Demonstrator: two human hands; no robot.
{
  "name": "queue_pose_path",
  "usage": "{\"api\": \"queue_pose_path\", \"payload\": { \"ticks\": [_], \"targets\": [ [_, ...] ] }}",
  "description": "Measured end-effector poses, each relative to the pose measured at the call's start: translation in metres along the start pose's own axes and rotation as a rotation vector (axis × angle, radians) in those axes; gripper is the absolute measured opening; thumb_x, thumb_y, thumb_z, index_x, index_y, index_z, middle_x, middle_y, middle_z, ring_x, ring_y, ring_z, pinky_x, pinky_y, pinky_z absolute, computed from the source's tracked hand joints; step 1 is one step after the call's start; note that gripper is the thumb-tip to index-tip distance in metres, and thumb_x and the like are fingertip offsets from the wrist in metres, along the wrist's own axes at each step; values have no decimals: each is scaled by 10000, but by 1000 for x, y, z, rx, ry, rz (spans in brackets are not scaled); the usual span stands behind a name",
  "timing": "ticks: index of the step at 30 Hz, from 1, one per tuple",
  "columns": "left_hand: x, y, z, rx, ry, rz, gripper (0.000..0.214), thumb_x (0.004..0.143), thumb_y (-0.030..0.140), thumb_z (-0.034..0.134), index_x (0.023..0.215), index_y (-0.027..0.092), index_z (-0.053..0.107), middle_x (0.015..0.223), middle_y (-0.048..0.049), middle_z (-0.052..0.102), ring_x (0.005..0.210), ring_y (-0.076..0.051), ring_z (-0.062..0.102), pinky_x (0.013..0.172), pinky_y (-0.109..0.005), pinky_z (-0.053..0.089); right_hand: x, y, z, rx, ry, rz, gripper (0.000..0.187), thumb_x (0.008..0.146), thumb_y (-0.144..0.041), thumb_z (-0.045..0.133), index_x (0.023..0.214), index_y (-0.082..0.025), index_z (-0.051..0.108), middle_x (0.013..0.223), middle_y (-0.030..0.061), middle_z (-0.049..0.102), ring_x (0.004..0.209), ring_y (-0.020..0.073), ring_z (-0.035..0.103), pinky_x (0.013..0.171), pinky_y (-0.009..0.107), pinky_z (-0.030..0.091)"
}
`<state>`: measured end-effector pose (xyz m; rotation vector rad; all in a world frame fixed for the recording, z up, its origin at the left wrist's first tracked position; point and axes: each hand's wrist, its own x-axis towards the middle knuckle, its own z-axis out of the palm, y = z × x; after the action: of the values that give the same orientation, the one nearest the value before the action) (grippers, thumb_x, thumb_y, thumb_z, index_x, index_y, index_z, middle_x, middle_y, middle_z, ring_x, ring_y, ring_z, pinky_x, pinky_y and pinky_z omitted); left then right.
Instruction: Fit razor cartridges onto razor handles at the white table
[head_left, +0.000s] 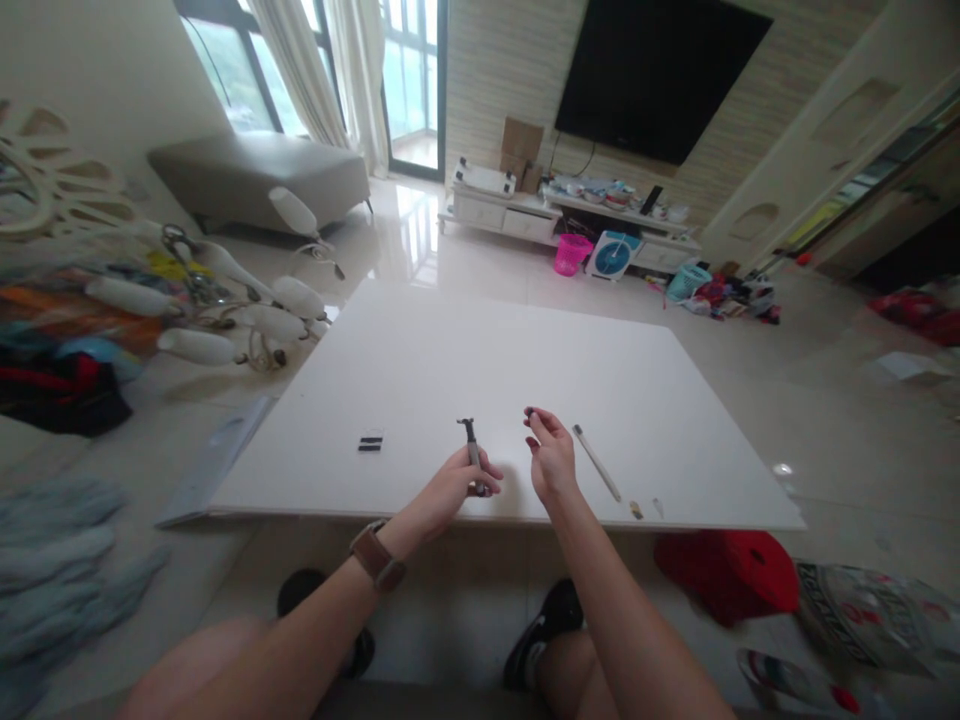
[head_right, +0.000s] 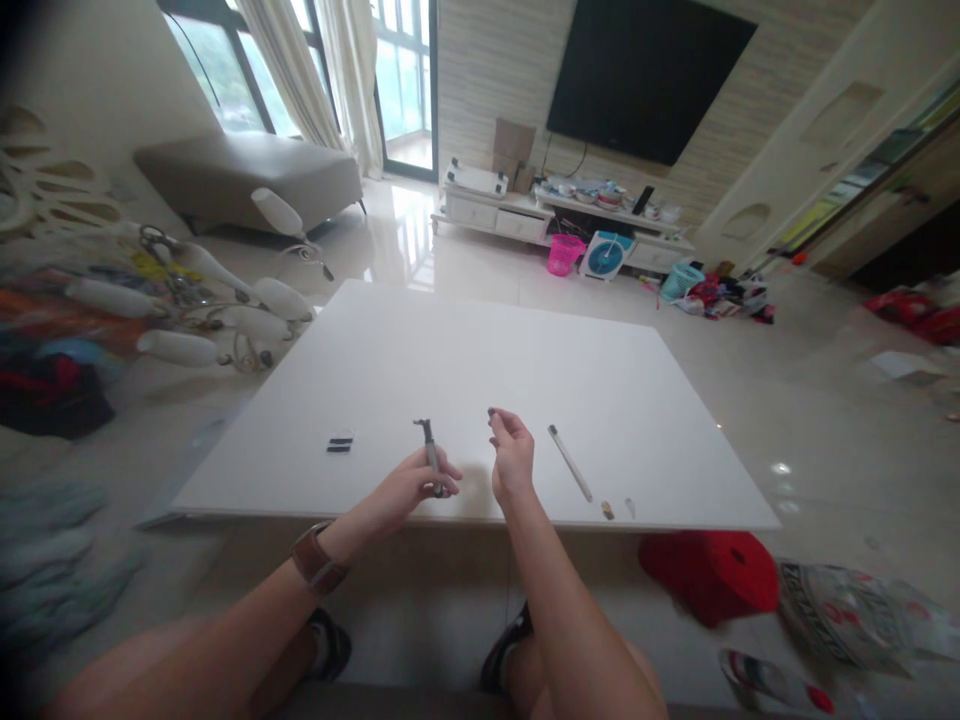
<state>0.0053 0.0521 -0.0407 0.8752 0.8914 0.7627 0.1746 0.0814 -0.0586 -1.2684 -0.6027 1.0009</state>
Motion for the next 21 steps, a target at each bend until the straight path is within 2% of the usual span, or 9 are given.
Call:
{"api": "queue_pose_path", "payload": {
  "ticks": [3,6,8,12,16,21],
  "targets": [
    [6,3,-2,-84,35,74,139,758,288,587,833,183,534,674,9,565,591,-126,498,602,-259,403,2,4,0,-80,34,-64,351,649,-459,788,897,-215,738,917,47,689,810,176,541,669,268,367],
    [12,4,-7,-26,54,130,360,895,518,501,846,171,582,583,26,489,546,-128,446,574,-261,378,4,8,2,-90,8,-66,341,671,-445,788,913,-206,756,840,27,669,712,149,484,621,261,335],
    [14,5,-11,44,46,165,446,909,584,498,834,157,599,606,5,533,567,-131,480,590,-264,382,5,9,4,-63,-28,-36,329,674,-428,795,916,-208,759,787,9,652,673,137,464,611,260,329],
    [15,8,-15,106,34,216,431,901,582,546,903,154,586,769,-55,660,642,-151,588,605,-267,389,3,9,7,-40,-53,-5,326,669,-418,811,919,-215,761,741,-5,628,654,132,480,618,260,350],
    [13,9,-12,89,21,239,467,867,596,590,1058,170,570,812,-52,670,695,-176,635,648,-285,427,-1,9,7,-54,-71,-36,304,706,-420,780,928,-214,747,817,23,673,728,160,572,619,263,379],
    [9,6,-5,15,20,218,330,813,452,648,975,173,582,862,-50,649,737,-167,634,698,-283,455,-8,8,10,-108,-162,-99,252,773,-407,720,900,-190,738,878,56,702,777,187,625,642,284,430]
  ]
}}
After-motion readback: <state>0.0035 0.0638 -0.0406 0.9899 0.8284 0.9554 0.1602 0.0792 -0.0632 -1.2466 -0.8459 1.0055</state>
